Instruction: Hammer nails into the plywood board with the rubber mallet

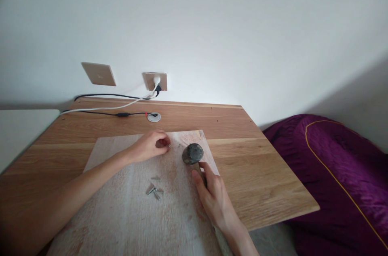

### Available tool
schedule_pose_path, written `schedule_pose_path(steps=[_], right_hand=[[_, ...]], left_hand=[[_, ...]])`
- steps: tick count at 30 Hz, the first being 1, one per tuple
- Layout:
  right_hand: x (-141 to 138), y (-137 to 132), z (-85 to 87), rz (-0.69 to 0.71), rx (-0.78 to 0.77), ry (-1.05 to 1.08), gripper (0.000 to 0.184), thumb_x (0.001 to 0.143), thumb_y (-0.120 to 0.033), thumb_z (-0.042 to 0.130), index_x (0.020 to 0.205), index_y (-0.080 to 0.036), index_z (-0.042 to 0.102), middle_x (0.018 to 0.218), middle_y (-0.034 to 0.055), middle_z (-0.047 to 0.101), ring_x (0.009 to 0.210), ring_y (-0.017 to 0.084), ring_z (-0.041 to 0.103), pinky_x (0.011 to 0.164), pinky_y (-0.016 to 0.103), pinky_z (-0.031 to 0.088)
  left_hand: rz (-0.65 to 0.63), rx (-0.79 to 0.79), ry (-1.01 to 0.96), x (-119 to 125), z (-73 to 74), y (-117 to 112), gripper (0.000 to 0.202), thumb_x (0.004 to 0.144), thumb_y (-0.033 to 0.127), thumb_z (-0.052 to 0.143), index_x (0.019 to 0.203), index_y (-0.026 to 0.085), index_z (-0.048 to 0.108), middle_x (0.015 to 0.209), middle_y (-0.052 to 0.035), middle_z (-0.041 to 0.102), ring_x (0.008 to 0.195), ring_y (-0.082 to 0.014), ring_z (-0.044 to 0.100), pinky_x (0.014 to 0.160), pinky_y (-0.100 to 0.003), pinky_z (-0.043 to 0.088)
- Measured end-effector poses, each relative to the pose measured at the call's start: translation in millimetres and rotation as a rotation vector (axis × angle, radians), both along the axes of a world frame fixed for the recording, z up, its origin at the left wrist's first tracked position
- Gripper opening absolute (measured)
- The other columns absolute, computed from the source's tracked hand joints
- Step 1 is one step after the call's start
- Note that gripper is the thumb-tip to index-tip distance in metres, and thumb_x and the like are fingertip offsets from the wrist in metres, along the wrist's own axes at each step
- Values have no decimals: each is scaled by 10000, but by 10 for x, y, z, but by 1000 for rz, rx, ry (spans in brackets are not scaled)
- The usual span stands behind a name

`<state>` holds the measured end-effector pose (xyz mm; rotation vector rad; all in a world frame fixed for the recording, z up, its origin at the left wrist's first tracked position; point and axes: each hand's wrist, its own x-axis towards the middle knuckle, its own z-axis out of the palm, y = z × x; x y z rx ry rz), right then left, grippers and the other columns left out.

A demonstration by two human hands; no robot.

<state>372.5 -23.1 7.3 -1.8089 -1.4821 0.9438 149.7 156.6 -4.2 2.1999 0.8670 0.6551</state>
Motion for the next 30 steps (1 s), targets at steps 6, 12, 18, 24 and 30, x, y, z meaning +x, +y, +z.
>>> schedule_pose_path(steps=[6,12,18,24,30], right_hand=[[-2,-3,5,2,4,-31,531,1045,-615,427,1226,-150,611,552,-83,493,435,141,472,474,266,368],[-10,-4,19,7,-3,-16,528,1050,-626,421,1220,-157,597,557,-83,497,433,143,483,468,265,368],[-9,11,39,10,-1,-44,542,1048,-631,420,1225,-151,597,531,-78,501,435,154,483,473,272,380],[-25,5,32,7,19,-45,525,1049,-627,423,1199,-158,606,571,-77,483,454,144,469,471,265,367],[-22,5,25,0,13,-51,558,1035,-649,428,1208,-149,604,586,-75,480,447,144,480,456,261,367]], left_hand=[[22,-3,-1,-4,-65,3,88,795,185,807,794,183,718,830,-20,708,772,-179,661,701,-275,472],[41,-5,-14,-1,-97,4,113,813,197,800,759,181,702,796,-17,683,756,-174,651,688,-276,459],[65,13,2,15,-56,-40,80,801,147,781,777,178,711,805,-14,675,756,-172,647,695,-280,451],[54,41,4,18,-56,-51,46,819,131,752,798,169,738,817,-20,683,748,-164,648,694,-273,441],[52,79,28,14,-60,-45,114,767,57,716,792,161,755,807,-25,691,717,-160,638,680,-267,434]])
